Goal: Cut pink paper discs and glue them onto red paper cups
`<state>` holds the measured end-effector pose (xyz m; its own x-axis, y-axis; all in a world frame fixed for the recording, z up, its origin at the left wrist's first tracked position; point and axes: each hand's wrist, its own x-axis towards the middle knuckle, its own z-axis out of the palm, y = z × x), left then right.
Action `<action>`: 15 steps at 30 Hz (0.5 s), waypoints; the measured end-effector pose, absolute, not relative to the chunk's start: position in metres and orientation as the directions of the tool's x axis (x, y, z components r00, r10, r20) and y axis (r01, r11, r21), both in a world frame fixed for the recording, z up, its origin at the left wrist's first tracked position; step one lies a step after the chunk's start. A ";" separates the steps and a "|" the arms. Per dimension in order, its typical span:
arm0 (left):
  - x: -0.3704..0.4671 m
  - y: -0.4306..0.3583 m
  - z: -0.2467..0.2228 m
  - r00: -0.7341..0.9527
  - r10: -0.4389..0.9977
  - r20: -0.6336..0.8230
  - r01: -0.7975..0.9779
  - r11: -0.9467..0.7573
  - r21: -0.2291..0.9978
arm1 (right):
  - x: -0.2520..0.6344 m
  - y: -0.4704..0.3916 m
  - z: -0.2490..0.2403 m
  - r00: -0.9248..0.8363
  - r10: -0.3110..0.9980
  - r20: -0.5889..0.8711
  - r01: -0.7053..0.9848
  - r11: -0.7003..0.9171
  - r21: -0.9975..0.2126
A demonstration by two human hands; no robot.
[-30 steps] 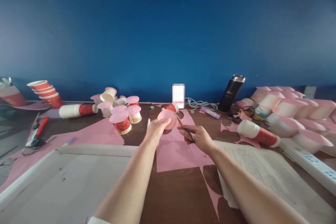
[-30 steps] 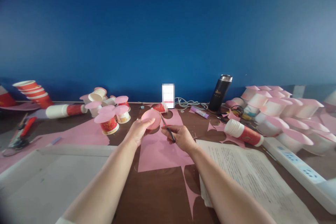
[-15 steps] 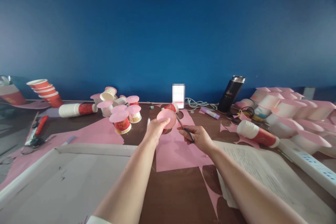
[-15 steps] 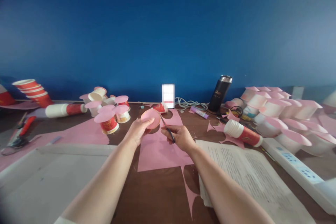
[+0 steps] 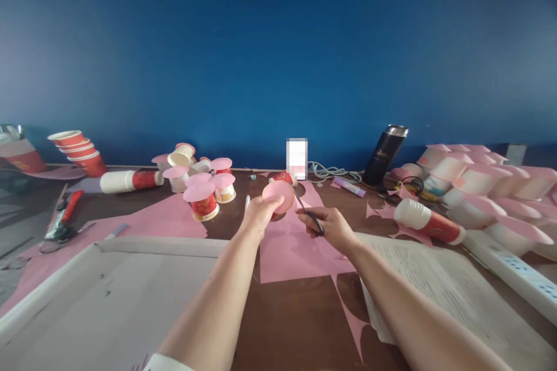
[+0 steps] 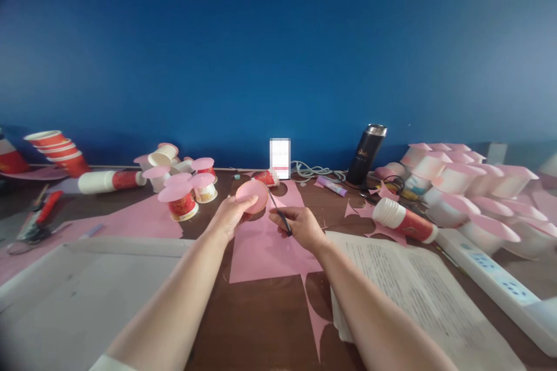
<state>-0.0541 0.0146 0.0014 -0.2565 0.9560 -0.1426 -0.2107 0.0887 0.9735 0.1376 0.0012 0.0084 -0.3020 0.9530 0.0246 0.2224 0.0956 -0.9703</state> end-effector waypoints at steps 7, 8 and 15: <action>-0.055 0.017 0.000 -0.248 0.957 -0.152 -0.177 0.109 0.978 | 0.139 0.004 0.006 -0.292 0.956 0.019 0.238 0.092 -0.967; -0.056 0.017 0.000 -0.251 0.956 -0.153 -0.179 0.110 0.978 | 0.139 0.004 0.007 -0.291 0.956 0.018 0.237 0.091 -0.967; -0.055 0.018 0.000 -0.263 0.954 -0.145 -0.169 0.102 0.980 | 0.139 0.003 0.007 -0.291 0.956 0.023 0.233 0.094 -0.968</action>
<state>-0.0553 0.0179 -0.0001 -0.2628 0.9539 -0.1451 -0.1693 0.1025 0.9802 0.1385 0.0031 0.0071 -0.2909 0.9565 0.0231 0.2332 0.0943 -0.9679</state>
